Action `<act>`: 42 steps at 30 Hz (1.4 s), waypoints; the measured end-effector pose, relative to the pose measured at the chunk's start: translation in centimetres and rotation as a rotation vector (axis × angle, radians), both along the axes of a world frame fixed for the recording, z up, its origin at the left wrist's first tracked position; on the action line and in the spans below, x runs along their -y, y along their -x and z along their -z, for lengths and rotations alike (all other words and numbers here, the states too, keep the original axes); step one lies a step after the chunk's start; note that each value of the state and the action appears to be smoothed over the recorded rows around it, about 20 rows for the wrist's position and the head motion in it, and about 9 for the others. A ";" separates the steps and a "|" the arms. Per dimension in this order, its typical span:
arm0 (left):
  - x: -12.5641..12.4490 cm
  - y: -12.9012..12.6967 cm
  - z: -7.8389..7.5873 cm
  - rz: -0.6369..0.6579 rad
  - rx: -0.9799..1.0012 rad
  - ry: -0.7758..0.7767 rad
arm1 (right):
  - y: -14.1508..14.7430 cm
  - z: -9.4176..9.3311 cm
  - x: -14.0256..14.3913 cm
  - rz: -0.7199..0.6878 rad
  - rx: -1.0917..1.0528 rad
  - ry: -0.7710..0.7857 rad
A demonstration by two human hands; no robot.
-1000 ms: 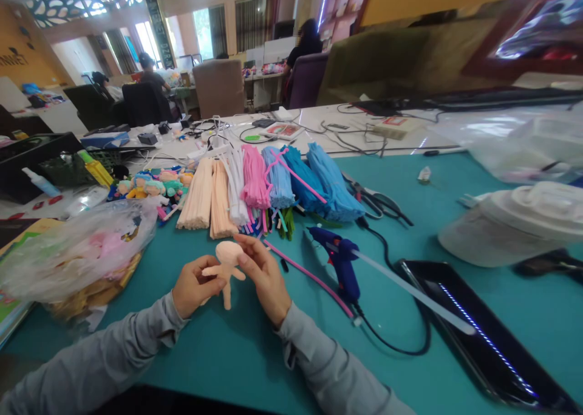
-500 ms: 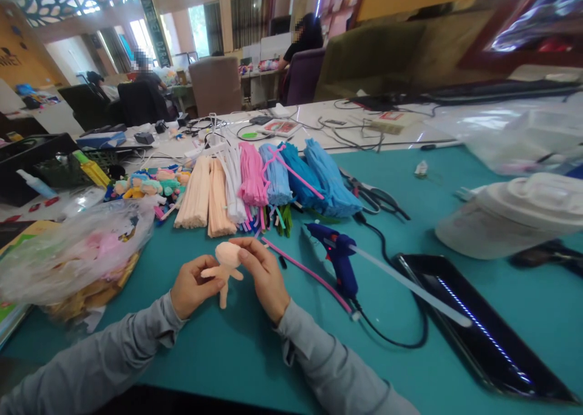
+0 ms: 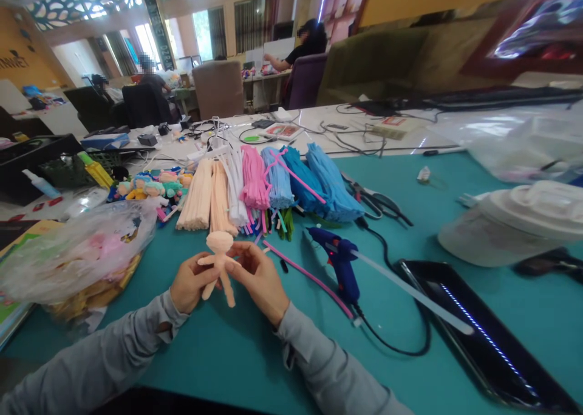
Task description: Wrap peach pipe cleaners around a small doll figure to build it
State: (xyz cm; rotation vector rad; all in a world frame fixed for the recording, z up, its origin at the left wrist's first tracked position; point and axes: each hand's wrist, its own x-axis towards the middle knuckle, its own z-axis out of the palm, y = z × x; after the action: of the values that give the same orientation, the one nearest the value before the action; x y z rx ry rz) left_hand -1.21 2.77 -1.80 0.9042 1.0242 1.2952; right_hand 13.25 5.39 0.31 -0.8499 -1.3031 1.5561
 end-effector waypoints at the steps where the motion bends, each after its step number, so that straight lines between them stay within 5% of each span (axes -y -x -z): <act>1: -0.1 0.0 0.1 -0.009 0.006 -0.004 | 0.0 -0.1 0.0 -0.014 0.007 0.011; 13: -0.2 -0.4 -0.9 0.014 0.107 0.094 | -0.1 0.1 -0.2 0.133 -0.009 0.003; 42: -0.2 0.1 -1.1 0.271 0.269 0.286 | -0.4 0.5 -0.5 0.169 -0.087 0.016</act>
State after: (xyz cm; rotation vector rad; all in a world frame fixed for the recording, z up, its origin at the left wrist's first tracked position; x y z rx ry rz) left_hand -1.27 2.99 -0.69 0.6067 0.8176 0.9816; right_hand 13.69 5.91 -0.23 -0.8699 -1.1281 1.4554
